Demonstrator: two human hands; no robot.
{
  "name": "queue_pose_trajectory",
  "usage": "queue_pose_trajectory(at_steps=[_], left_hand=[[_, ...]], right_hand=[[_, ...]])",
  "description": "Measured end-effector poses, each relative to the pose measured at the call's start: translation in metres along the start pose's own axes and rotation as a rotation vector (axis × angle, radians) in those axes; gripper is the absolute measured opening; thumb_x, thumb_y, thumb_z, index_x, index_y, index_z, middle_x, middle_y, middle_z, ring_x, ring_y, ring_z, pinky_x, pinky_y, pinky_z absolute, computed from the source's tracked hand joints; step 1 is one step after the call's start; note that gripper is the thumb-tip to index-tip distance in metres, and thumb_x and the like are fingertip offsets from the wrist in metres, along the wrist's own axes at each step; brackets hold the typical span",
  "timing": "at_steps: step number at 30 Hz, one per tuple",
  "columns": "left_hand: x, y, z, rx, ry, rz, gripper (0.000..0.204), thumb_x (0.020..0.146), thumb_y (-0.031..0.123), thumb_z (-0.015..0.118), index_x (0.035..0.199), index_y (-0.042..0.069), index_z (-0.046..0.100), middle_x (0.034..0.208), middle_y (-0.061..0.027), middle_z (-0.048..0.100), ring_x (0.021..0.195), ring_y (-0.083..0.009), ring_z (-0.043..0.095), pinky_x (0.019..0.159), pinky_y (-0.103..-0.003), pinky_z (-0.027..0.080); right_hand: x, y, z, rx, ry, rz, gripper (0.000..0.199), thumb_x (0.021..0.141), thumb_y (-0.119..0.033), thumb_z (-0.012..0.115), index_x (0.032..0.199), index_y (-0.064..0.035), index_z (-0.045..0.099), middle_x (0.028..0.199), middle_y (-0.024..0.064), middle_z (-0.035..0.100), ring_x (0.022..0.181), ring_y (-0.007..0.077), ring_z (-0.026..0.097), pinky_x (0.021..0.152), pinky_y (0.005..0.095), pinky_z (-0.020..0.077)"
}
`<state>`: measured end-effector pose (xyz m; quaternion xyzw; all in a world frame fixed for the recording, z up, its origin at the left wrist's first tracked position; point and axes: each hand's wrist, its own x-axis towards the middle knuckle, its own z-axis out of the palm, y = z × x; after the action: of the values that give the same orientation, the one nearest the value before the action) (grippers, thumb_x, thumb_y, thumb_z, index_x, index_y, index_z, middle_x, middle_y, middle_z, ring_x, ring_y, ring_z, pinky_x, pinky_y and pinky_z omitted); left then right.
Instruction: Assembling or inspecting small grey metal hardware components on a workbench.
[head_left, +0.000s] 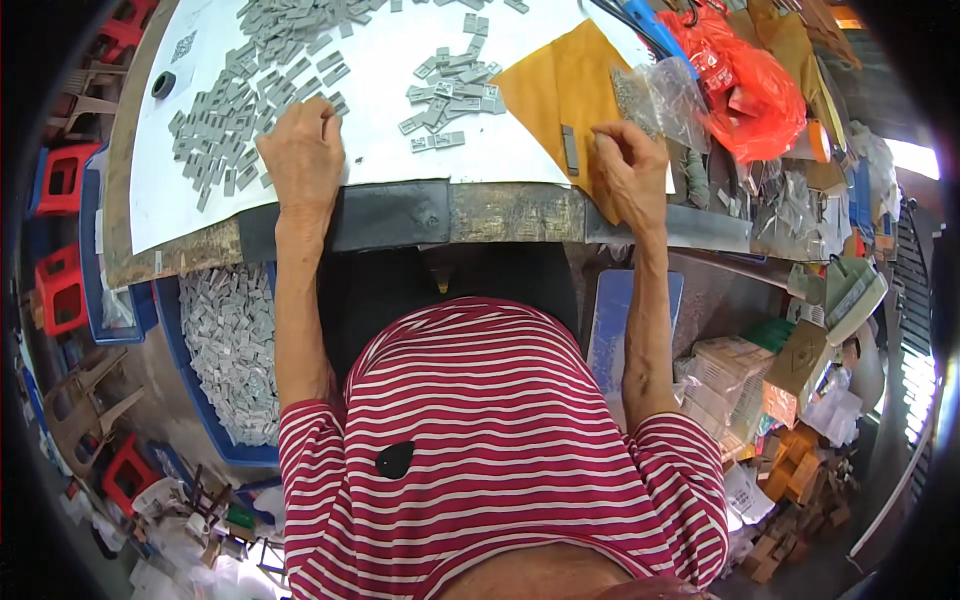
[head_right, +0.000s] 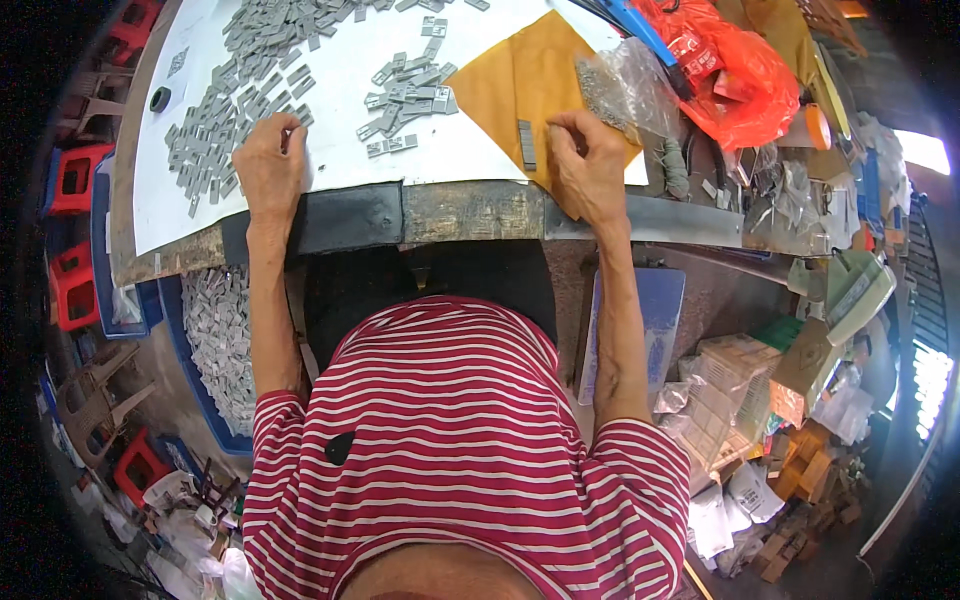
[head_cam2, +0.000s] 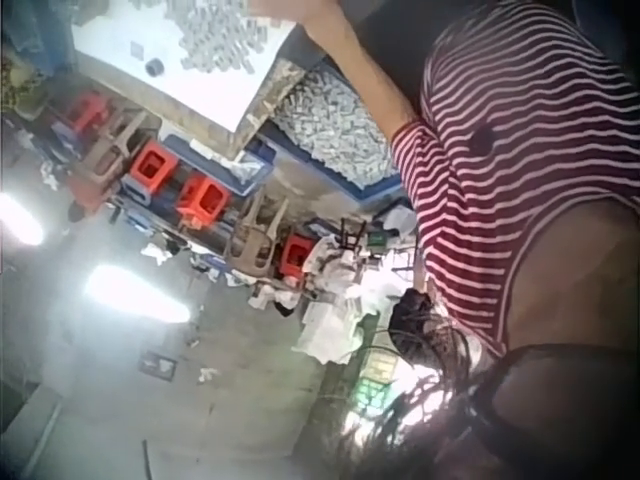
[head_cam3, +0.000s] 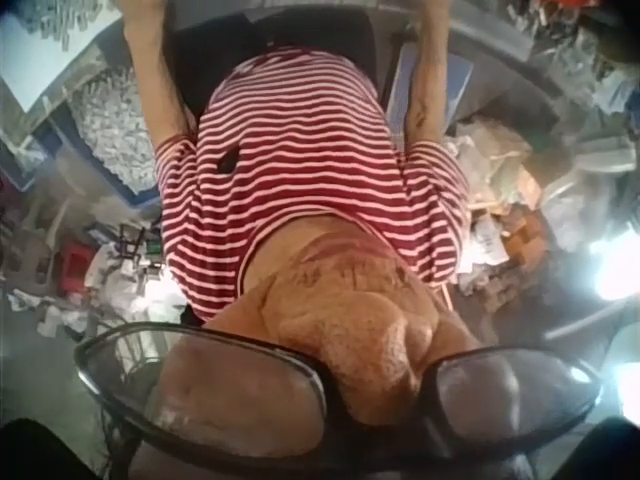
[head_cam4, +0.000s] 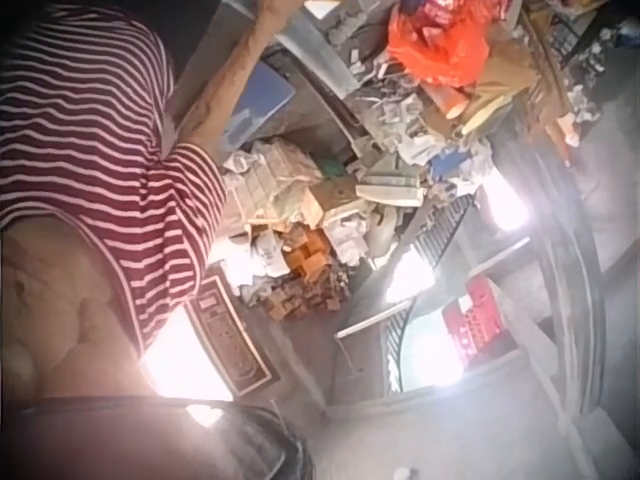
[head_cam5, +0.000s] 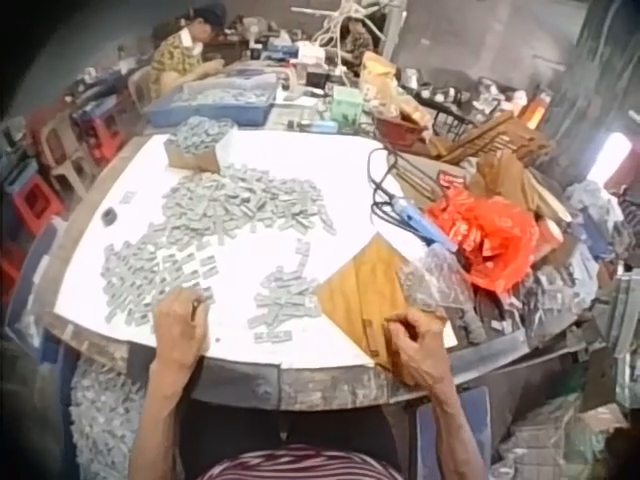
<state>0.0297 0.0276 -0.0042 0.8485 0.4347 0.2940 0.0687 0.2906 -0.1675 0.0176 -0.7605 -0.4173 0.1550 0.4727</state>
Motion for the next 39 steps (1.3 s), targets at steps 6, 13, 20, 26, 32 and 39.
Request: queue_pose_trajectory(at_steps=[6,13,20,26,32,39], left_hand=[[-0.005,0.01,-0.001,-0.002,0.019,0.068,0.007,0.074,0.011,0.061,0.079,0.009,0.056,0.076,-0.0032,0.057,0.073,-0.0227,0.055,0.065,-0.037,0.034],[-0.017,0.041,-0.009,-0.379,-0.039,0.019,0.003,0.073,0.005,0.058,0.076,0.005,0.057,0.073,-0.0091,0.057,0.069,-0.0275,0.055,0.061,-0.038,0.037],[-0.019,0.059,-0.003,-0.438,-0.109,0.074,0.007,0.075,0.002,0.057,0.081,-0.001,0.06,0.076,-0.0136,0.059,0.062,-0.0268,0.058,0.057,-0.033,0.045],[-0.022,0.068,0.0,-0.429,-0.126,0.122,0.007,0.074,0.002,0.058,0.081,0.0,0.059,0.077,-0.0129,0.057,0.067,-0.0278,0.056,0.061,-0.035,0.043],[-0.023,0.076,0.009,-0.396,-0.143,0.173,0.012,0.071,0.002,0.061,0.084,0.002,0.059,0.08,-0.0104,0.054,0.073,-0.0262,0.054,0.066,-0.035,0.04],[-0.023,0.077,0.009,-0.421,-0.133,0.188,0.014,0.069,0.001,0.062,0.082,0.002,0.056,0.08,-0.0099,0.052,0.075,-0.0263,0.053,0.067,-0.035,0.04]], right_hand=[[0.013,0.005,0.004,-0.228,-0.092,-0.261,0.008,0.079,-0.004,0.056,0.084,0.0012,0.058,0.075,0.0114,0.054,0.065,0.0229,0.056,0.058,0.0303,0.0432],[0.019,-0.003,0.006,-0.435,-0.188,-0.517,0.006,0.078,-0.003,0.056,0.083,-0.0005,0.054,0.079,0.0145,0.052,0.07,0.0331,0.055,0.06,0.0381,0.0441],[0.025,0.0,0.006,-0.648,-0.262,-0.653,0.004,0.077,-0.003,0.052,0.078,-0.0018,0.048,0.074,0.0145,0.047,0.062,0.034,0.053,0.053,0.0425,0.043],[0.029,0.002,0.007,-0.685,-0.285,-0.638,0.007,0.076,-0.002,0.054,0.081,-0.0032,0.049,0.075,0.0134,0.05,0.064,0.0337,0.054,0.053,0.041,0.0437],[0.028,-0.001,0.008,-0.633,-0.249,-0.685,0.008,0.075,-0.002,0.053,0.078,-0.0017,0.046,0.073,0.0146,0.047,0.061,0.0337,0.053,0.052,0.0415,0.0432],[0.023,-0.006,0.004,-0.512,-0.098,-0.607,0.007,0.076,-0.003,0.055,0.08,-0.0017,0.049,0.071,0.012,0.051,0.057,0.0271,0.055,0.05,0.0366,0.0436]])
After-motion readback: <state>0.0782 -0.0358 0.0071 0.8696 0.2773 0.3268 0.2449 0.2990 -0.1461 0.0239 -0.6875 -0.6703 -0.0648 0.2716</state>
